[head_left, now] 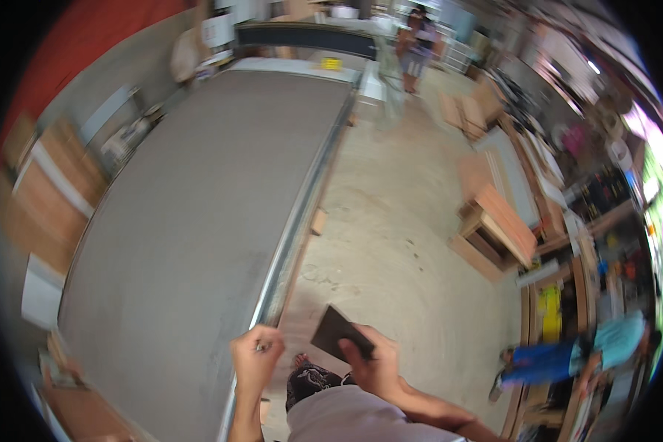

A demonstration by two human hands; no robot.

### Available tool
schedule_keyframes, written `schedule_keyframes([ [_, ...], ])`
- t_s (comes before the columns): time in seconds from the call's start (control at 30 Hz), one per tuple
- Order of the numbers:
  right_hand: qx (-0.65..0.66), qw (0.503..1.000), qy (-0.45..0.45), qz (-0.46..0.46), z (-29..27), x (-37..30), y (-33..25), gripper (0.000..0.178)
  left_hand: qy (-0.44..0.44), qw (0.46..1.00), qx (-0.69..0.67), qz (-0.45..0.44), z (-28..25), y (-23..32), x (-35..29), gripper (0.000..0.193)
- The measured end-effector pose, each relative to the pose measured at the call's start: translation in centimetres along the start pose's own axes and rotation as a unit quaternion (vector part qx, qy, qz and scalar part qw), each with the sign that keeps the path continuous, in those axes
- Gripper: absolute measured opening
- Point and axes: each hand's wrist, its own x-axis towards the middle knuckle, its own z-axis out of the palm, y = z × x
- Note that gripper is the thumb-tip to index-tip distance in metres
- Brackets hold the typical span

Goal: The person drills a hole into a small dark metal plate using a cordless drill, then uses a lighter to heat the drilled area. The person inspects the plate after heating.

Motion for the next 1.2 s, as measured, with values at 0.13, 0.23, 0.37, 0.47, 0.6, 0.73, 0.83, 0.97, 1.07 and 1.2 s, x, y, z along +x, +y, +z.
schedule_keyframes([
  [0.13,0.095,0.982,-0.019,0.159,-0.9,2.6,0.1,0.029,-0.097,0.989,-0.105,0.033,1.6,1.9,1.3,0.018],
  [0.23,0.155,0.977,-0.052,0.136,-2.2,4.5,2.3,0.03,-0.155,0.981,-0.105,0.045,3.8,3.1,1.0,0.018],
  [0.37,0.172,0.954,-0.22,0.109,-3.4,5.9,4.2,0.026,-0.061,0.995,-0.029,-0.072,6.0,5.5,-3.9,0.016],
  [0.47,0.211,0.911,-0.345,0.085,-3.6,6.5,4.7,0.024,0.045,0.99,0.042,-0.13,7.3,7.6,-8.6,0.017],
  [0.6,0.244,0.806,-0.538,0.037,-3.1,5.6,2.7,0.023,0.206,0.959,0.043,-0.192,9.9,10.6,-17.2,0.013],
  [0.73,0.362,0.674,-0.637,0.094,-2.7,3.7,-0.1,0.025,0.344,0.913,-0.087,-0.203,11.9,14.0,-23.3,0.012],
  [0.83,0.401,0.589,-0.694,0.105,-2.3,0.9,-2.3,0.033,0.398,0.883,-0.132,-0.212,12.8,16.0,-27.6,0.017],
  [0.97,0.34,0.536,-0.77,0.066,-3.8,-5.0,-5.2,0.039,0.486,0.861,-0.105,-0.108,16.0,14.9,-35.1,0.015],
  [1.07,0.302,0.498,-0.809,0.074,-5.1,-11.2,-7.1,0.037,0.549,0.813,-0.133,-0.141,17.4,15.1,-40.8,0.014],
  [1.2,0.207,0.458,-0.863,0.049,-6.7,-22.2,-8.8,0.021,0.62,0.746,-0.142,-0.198,18.9,14.7,-51.1,0.012],
])
